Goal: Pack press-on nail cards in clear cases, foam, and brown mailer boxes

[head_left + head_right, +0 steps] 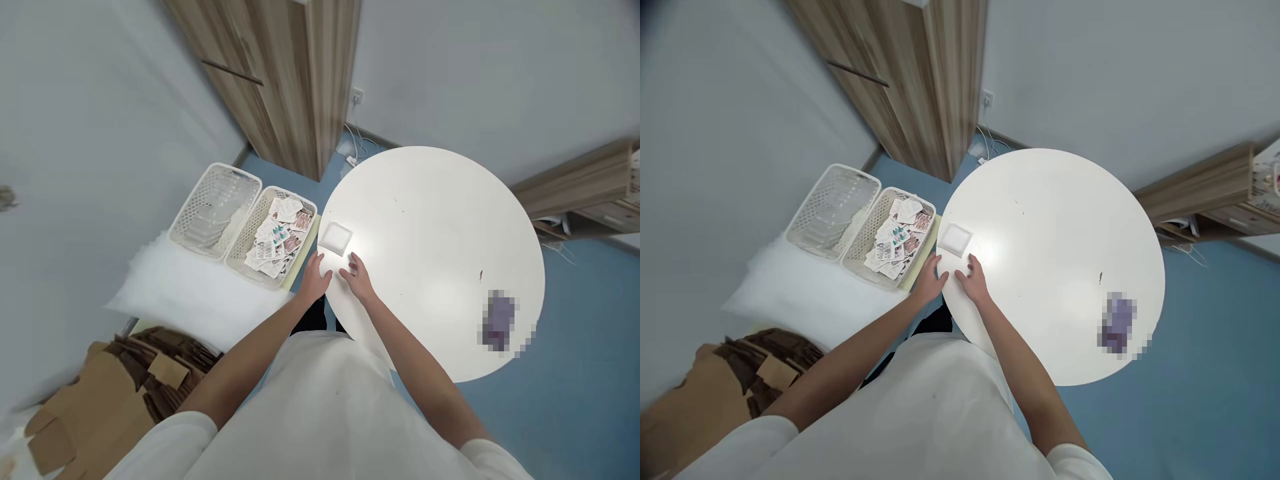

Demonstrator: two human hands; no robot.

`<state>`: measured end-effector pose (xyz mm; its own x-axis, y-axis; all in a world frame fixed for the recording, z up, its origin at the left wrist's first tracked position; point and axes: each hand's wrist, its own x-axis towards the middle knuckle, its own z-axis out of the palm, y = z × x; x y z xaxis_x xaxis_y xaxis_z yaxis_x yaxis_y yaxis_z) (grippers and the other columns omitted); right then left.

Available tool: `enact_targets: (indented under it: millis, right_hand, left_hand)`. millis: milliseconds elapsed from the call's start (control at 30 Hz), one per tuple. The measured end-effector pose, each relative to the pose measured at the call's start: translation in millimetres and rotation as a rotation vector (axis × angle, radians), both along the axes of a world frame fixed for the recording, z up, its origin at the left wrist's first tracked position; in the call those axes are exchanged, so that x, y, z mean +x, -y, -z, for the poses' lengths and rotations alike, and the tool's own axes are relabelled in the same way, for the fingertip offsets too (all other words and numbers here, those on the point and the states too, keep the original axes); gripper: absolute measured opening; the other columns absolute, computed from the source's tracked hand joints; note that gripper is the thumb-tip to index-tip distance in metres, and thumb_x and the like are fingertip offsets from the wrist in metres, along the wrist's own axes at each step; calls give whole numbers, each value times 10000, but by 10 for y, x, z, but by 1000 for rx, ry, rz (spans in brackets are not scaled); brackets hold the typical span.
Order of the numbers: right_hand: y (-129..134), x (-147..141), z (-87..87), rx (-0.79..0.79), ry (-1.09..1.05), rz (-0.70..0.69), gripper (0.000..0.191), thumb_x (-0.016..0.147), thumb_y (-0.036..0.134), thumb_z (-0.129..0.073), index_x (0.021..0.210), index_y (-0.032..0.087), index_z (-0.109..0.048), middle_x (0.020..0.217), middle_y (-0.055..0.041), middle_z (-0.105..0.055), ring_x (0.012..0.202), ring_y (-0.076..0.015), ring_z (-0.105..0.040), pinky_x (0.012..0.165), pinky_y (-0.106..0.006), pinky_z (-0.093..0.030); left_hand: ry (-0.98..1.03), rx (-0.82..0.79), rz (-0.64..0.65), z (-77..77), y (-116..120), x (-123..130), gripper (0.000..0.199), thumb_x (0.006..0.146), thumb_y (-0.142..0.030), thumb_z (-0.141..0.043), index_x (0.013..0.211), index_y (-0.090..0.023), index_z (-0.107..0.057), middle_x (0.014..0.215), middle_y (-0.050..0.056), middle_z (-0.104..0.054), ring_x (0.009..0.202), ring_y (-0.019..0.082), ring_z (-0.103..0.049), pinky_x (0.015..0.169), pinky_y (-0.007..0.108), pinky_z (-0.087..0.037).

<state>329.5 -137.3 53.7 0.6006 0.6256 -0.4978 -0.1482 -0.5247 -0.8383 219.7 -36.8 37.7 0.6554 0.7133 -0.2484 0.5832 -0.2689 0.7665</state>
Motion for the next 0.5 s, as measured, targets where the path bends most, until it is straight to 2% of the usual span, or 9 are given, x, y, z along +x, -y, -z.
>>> enact_targets:
  millis: [100,267,367,500]
  right_hand:
    - [312,-105,20,-33,2,-4,658,706,386,-540,1303,260,-291,1363,-58,-310,1136,-216,-415,883,-346,-413]
    - [801,-437,106,-42,-9,-113,597,713,375,-509,1269,234,-344,1305,-74,-382,1021,-186,-499,824,-313,-443]
    - [966,-652,124,0,-44,-201,552,716,358,-502,1240,232,-382,1273,-76,-421,865,-148,-558,781,-308,-462]
    - [1006,-841,101,41,-64,-379,465,719,341,-503,1165,219,-462,1139,-75,-535,686,-125,-557,726,-337,-477]
  left_hand:
    - [-40,-8,-1,-33,362,-305,450,760,-258,-494,1190,-144,-431,1328,132,-345,1244,244,-310,1021,400,-282]
    - [-101,-106,-55,-42,923,-818,370,757,-300,-510,1108,-183,-502,1261,114,-432,1181,252,-401,958,411,-355]
    - [-103,-156,-125,-130,1110,-1030,350,760,-330,-510,1080,-188,-524,1200,108,-497,1109,248,-477,897,389,-412]
    - [-81,-197,-222,-295,1194,-1221,355,758,-330,-513,1077,-176,-526,1135,107,-558,1033,228,-535,828,359,-460]
